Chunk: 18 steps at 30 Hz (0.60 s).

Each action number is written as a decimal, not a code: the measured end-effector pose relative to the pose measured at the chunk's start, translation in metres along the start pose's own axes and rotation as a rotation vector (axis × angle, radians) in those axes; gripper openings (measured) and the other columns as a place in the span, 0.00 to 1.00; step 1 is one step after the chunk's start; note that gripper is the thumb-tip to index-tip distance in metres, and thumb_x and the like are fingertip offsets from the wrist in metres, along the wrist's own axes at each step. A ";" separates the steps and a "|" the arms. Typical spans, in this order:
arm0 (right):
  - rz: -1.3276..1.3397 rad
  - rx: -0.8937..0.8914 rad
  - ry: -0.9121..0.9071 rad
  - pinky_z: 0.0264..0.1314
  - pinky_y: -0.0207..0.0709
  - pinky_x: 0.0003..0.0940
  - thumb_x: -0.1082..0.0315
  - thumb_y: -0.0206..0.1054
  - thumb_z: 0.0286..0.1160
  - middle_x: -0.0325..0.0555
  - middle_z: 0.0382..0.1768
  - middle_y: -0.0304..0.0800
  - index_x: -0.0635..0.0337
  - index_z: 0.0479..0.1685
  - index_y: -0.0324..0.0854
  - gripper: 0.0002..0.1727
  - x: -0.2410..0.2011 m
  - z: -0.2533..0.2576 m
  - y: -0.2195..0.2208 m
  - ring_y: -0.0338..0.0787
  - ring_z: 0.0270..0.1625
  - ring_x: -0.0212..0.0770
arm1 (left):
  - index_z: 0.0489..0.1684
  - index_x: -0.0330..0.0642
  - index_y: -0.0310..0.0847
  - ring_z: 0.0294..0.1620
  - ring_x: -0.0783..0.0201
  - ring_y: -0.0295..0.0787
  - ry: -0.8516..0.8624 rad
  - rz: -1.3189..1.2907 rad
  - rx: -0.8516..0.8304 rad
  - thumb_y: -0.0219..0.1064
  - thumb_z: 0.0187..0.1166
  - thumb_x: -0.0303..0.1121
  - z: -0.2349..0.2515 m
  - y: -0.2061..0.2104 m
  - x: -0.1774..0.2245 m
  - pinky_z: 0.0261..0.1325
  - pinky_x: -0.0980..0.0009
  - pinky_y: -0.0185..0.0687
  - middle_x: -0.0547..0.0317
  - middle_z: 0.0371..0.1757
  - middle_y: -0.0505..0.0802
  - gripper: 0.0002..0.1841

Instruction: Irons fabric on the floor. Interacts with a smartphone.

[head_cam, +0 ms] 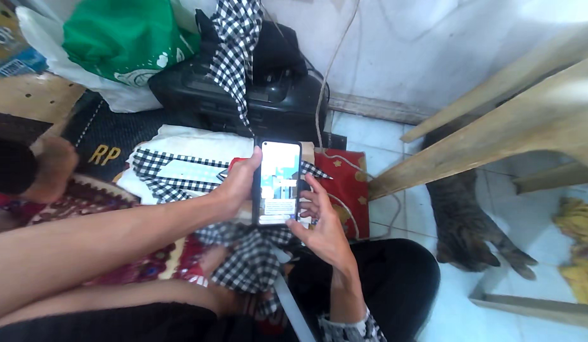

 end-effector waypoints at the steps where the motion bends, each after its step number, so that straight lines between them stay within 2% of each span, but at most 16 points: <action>1: -0.002 -0.001 -0.001 0.57 0.86 0.33 0.69 0.78 0.63 0.54 0.67 0.85 0.52 0.94 0.53 0.53 0.000 0.000 0.000 0.90 0.59 0.39 | 0.66 0.41 0.79 0.50 0.58 0.94 0.030 0.006 -0.028 0.33 0.91 0.62 0.002 -0.004 -0.005 0.52 0.56 0.90 0.50 0.51 0.94 0.37; 3: -0.005 -0.002 0.003 0.57 0.86 0.33 0.68 0.78 0.63 0.54 0.68 0.84 0.52 0.94 0.53 0.53 0.000 0.000 0.000 0.90 0.59 0.39 | 0.68 0.38 0.78 0.51 0.56 0.94 0.066 0.041 -0.086 0.33 0.92 0.62 -0.008 -0.009 -0.001 0.52 0.55 0.90 0.47 0.53 0.94 0.38; 5: -0.014 0.002 0.006 0.56 0.86 0.33 0.69 0.78 0.63 0.54 0.67 0.84 0.52 0.94 0.53 0.53 -0.001 0.000 0.001 0.90 0.59 0.40 | 0.70 0.37 0.74 0.52 0.57 0.87 0.008 0.082 -0.088 0.30 0.93 0.58 -0.040 -0.001 0.025 0.56 0.56 0.83 0.47 0.54 0.89 0.35; 6: -0.015 0.003 0.006 0.57 0.86 0.34 0.69 0.78 0.63 0.54 0.67 0.84 0.52 0.94 0.53 0.53 -0.001 0.000 0.001 0.90 0.59 0.40 | 0.69 0.37 0.74 0.51 0.58 0.88 0.015 0.077 -0.078 0.31 0.93 0.57 -0.042 0.001 0.026 0.55 0.57 0.83 0.47 0.53 0.89 0.35; 8: -0.012 0.002 -0.003 0.57 0.86 0.34 0.68 0.78 0.63 0.55 0.67 0.85 0.51 0.94 0.53 0.53 0.001 0.000 0.001 0.91 0.59 0.41 | 0.68 0.36 0.77 0.48 0.57 0.94 0.144 0.043 -0.131 0.34 0.93 0.59 -0.017 -0.011 0.001 0.49 0.56 0.91 0.46 0.51 0.94 0.36; 9: -0.013 0.003 -0.007 0.57 0.86 0.34 0.67 0.78 0.63 0.55 0.67 0.85 0.52 0.94 0.53 0.52 0.001 0.000 0.001 0.91 0.59 0.41 | 0.68 0.38 0.78 0.49 0.56 0.94 0.128 0.037 -0.129 0.34 0.92 0.61 -0.011 -0.013 -0.003 0.51 0.55 0.90 0.47 0.52 0.94 0.37; 10: -0.014 0.004 -0.009 0.57 0.86 0.34 0.68 0.78 0.63 0.55 0.67 0.85 0.52 0.94 0.54 0.52 0.001 0.000 0.002 0.91 0.59 0.41 | 0.68 0.39 0.76 0.50 0.56 0.91 0.100 0.025 -0.132 0.34 0.91 0.61 -0.012 -0.011 -0.001 0.53 0.53 0.86 0.47 0.52 0.91 0.37; 12: -0.010 0.002 -0.003 0.57 0.87 0.34 0.68 0.78 0.64 0.54 0.67 0.85 0.52 0.93 0.54 0.52 0.001 0.000 0.002 0.91 0.59 0.41 | 0.66 0.29 0.78 0.46 0.52 0.96 0.307 -0.057 -0.194 0.37 0.93 0.59 0.009 -0.018 -0.025 0.43 0.53 0.93 0.39 0.49 0.94 0.38; 13: -0.010 0.003 0.000 0.56 0.87 0.34 0.68 0.78 0.64 0.55 0.67 0.85 0.52 0.93 0.54 0.52 0.000 0.000 0.002 0.91 0.59 0.41 | 0.66 0.30 0.78 0.48 0.52 0.96 0.255 -0.061 -0.166 0.35 0.94 0.58 0.008 -0.016 -0.022 0.45 0.53 0.93 0.39 0.50 0.94 0.37; 14: -0.013 0.006 0.000 0.56 0.87 0.34 0.68 0.78 0.63 0.55 0.67 0.85 0.52 0.93 0.54 0.52 0.000 0.000 0.002 0.91 0.59 0.41 | 0.68 0.36 0.77 0.51 0.54 0.93 0.068 -0.031 -0.087 0.31 0.94 0.57 -0.003 -0.008 -0.003 0.54 0.53 0.88 0.44 0.53 0.93 0.36; 15: -0.014 0.008 -0.001 0.56 0.87 0.34 0.68 0.78 0.63 0.56 0.67 0.85 0.53 0.93 0.54 0.52 0.000 0.000 0.002 0.91 0.59 0.41 | 0.69 0.38 0.76 0.53 0.52 0.90 -0.027 -0.054 -0.064 0.31 0.94 0.55 -0.009 -0.004 0.007 0.59 0.50 0.83 0.43 0.55 0.90 0.34; 16: -0.010 0.005 0.001 0.57 0.87 0.34 0.68 0.78 0.63 0.56 0.67 0.85 0.52 0.94 0.54 0.52 0.000 0.000 0.002 0.91 0.60 0.41 | 0.68 0.27 0.75 0.48 0.49 0.95 0.256 -0.083 -0.188 0.33 0.96 0.54 0.008 -0.017 -0.021 0.45 0.52 0.93 0.34 0.52 0.92 0.36; 17: -0.006 0.005 0.002 0.57 0.87 0.34 0.68 0.78 0.63 0.56 0.68 0.84 0.52 0.94 0.54 0.52 0.000 0.000 0.002 0.91 0.60 0.41 | 0.68 0.28 0.76 0.46 0.51 0.96 0.310 -0.080 -0.202 0.36 0.94 0.59 0.014 -0.019 -0.030 0.42 0.54 0.93 0.36 0.51 0.93 0.38; 18: -0.006 0.006 0.004 0.57 0.87 0.34 0.69 0.78 0.63 0.56 0.68 0.84 0.51 0.93 0.55 0.52 0.000 0.000 0.002 0.91 0.60 0.41 | 0.69 0.37 0.77 0.49 0.55 0.94 0.182 -0.023 -0.130 0.35 0.90 0.64 0.006 -0.014 -0.020 0.47 0.55 0.90 0.45 0.52 0.93 0.39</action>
Point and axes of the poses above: each hand's wrist, its own z-axis towards the middle knuckle, its own y-axis out of the palm, x = y × z, the point moved 1 cm from there along z, towards the middle knuckle
